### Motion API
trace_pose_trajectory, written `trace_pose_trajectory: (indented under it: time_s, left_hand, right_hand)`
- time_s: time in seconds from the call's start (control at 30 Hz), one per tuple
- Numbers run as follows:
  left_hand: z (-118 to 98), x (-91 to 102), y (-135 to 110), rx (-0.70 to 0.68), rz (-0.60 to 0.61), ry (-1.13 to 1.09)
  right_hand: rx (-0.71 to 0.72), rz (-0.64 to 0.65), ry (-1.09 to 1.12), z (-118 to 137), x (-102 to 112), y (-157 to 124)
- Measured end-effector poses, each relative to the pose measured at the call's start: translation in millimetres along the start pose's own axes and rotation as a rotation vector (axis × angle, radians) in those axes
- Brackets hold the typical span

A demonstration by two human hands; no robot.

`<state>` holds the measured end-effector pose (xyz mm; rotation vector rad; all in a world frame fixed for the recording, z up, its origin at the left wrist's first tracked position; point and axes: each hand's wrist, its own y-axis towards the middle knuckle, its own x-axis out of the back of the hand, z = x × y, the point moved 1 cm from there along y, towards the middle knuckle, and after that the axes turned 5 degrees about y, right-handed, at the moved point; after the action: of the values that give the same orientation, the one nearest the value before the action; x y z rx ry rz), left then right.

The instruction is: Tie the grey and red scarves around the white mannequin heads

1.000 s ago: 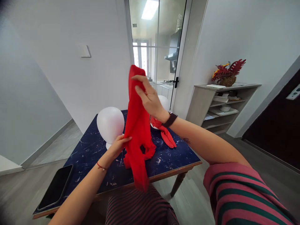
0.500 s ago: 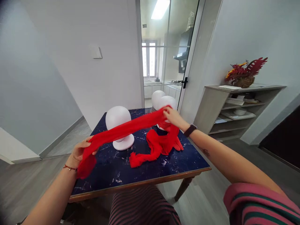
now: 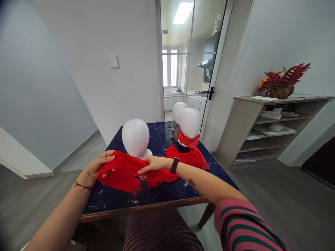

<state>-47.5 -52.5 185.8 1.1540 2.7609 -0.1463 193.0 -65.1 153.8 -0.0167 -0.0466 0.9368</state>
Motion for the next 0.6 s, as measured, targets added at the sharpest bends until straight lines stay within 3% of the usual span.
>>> trace_pose_trajectory:
  time_s: [0.1,0.2,0.3,0.4,0.5,0.6]
  left_hand:
    - [1,15.1,-22,0.048,-0.111,0.054]
    - [11,31.6,-32,0.166,-0.164,0.177]
    - [22,39.5,-30,0.217,-0.118,0.307]
    - [28,39.3,-24,0.209,-0.017,0.362]
    - [30,41.3,-21,0.228,0.068,0.321]
    - [37,52.7,-24,0.212,0.030,0.213]
  right_hand:
    - [-0.060,0.019,0.227,-8,18,-5]
    - [-0.052,-0.062,0.433,-10,44,-19]
    - [-0.047,-0.176,0.523,-6,63,-37]
    - [0.055,-0.250,0.514,-1,74,-55]
    - [0.118,-0.309,0.479,2,82,-74]
    - [0.177,-0.353,0.481,4,95,-91]
